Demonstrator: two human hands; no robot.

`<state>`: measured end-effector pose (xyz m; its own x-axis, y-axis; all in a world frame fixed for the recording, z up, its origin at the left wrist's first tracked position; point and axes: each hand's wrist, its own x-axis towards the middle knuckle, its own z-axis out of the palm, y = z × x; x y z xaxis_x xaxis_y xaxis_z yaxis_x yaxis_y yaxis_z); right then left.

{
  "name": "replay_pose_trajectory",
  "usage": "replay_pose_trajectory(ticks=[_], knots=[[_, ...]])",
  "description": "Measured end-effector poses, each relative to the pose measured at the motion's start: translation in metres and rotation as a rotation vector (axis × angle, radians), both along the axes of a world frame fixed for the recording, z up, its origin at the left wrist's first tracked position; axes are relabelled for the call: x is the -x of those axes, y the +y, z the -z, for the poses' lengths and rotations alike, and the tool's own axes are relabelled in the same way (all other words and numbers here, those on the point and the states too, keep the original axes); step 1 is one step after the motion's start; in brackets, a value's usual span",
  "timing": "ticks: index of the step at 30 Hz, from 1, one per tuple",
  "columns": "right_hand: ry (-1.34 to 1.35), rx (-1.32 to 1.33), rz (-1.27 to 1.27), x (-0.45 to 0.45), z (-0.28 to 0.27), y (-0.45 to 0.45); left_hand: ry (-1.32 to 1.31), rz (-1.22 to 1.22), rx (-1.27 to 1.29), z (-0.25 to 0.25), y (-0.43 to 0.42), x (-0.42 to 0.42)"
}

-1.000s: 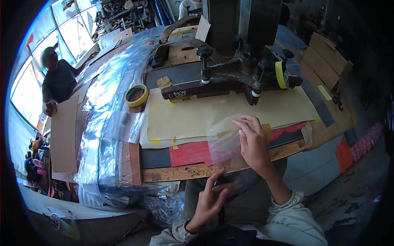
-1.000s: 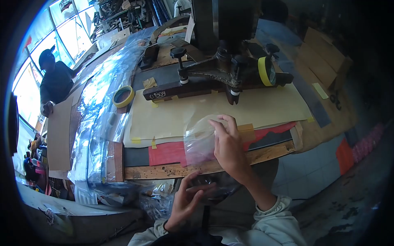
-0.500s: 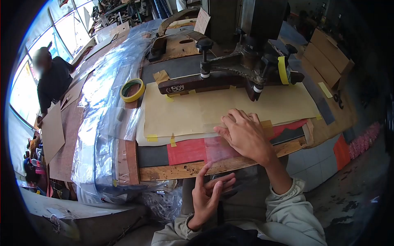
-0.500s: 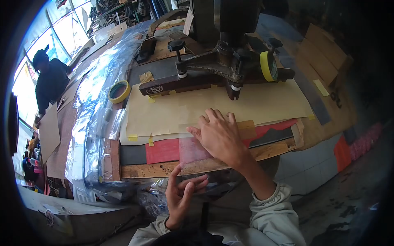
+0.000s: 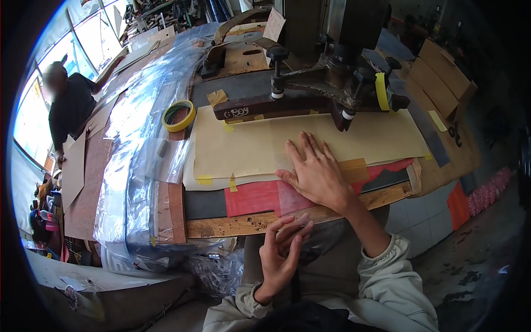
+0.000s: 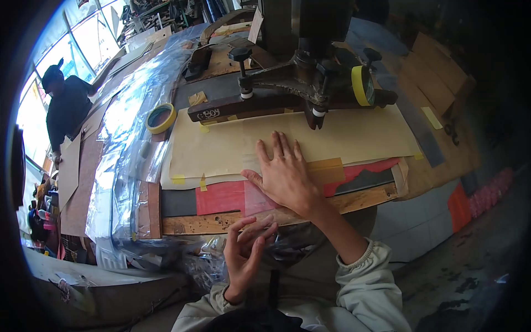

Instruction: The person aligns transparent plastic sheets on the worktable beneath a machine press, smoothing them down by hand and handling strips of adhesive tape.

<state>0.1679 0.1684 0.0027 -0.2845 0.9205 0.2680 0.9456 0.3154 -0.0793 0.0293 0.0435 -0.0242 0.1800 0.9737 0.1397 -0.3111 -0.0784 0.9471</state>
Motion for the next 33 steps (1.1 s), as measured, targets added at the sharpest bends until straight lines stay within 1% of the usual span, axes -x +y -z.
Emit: replay_pose_trajectory(ticks=[8,11,14,23,26,33], knots=[[0.101,-0.006,-0.049,-0.004,0.005,0.013,0.002,-0.011,-0.049,0.0,0.011,-0.003],[0.085,0.027,-0.033,-0.004,0.002,0.016,-0.027,-0.019,-0.014,-0.002,0.013,-0.004],[0.084,0.023,-0.037,-0.005,0.005,0.02,0.017,-0.022,0.009,-0.002,0.014,-0.003],[0.09,-0.039,-0.039,-0.004,0.009,0.024,-0.033,-0.03,0.009,-0.002,0.018,-0.003],[0.152,-0.043,-0.051,-0.004,0.009,0.025,-0.033,-0.016,0.024,-0.001,0.019,-0.002],[0.155,-0.059,-0.041,-0.003,0.011,0.027,-0.019,-0.012,0.019,-0.003,0.022,-0.001]])
